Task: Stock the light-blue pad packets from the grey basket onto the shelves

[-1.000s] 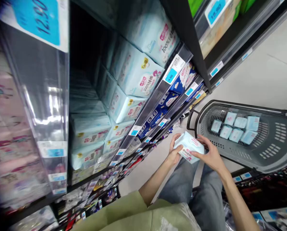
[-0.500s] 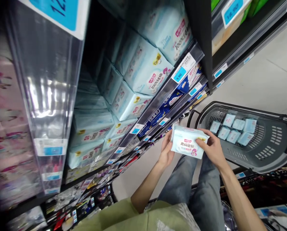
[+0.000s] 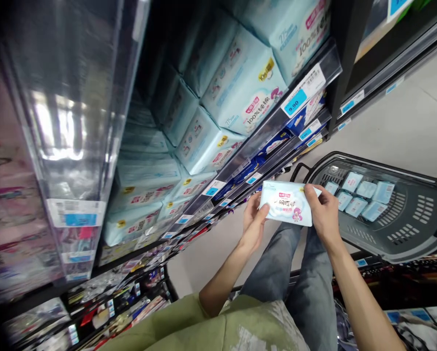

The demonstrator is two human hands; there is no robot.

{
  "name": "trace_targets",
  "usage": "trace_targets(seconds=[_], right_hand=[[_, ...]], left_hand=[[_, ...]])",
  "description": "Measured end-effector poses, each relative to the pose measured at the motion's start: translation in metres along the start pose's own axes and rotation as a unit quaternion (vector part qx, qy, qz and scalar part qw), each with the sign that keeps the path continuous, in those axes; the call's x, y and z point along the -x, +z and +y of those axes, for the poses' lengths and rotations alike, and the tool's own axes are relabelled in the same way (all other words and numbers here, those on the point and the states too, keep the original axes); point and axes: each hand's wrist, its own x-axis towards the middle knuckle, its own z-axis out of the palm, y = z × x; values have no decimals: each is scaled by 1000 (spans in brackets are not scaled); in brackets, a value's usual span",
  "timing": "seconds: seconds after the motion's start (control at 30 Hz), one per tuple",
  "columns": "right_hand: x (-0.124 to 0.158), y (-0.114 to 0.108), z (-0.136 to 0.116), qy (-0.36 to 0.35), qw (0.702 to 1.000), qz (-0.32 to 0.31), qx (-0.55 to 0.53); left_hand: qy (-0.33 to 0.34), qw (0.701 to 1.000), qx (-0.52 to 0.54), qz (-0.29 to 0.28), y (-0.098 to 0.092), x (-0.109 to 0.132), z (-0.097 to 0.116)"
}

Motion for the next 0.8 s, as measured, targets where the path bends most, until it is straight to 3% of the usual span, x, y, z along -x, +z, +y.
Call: trace_targets(seconds=[0.17,0.4,0.6,0.8], right_hand=[[-2,5,-18,-10,999,-32,3],[-1,9,-14,-2,997,-71,-22],[2,3,-34,26,983,-179,10],[-3,17,-41,31,982,-184,-10]], left_hand=[[26,1000,-4,-3,-1,-2,14],[63,998,-27,0,-7,-16,14],[38,999,-14,-19,-13,-18,34],[40,999,-20,-12,-14,-19,43]])
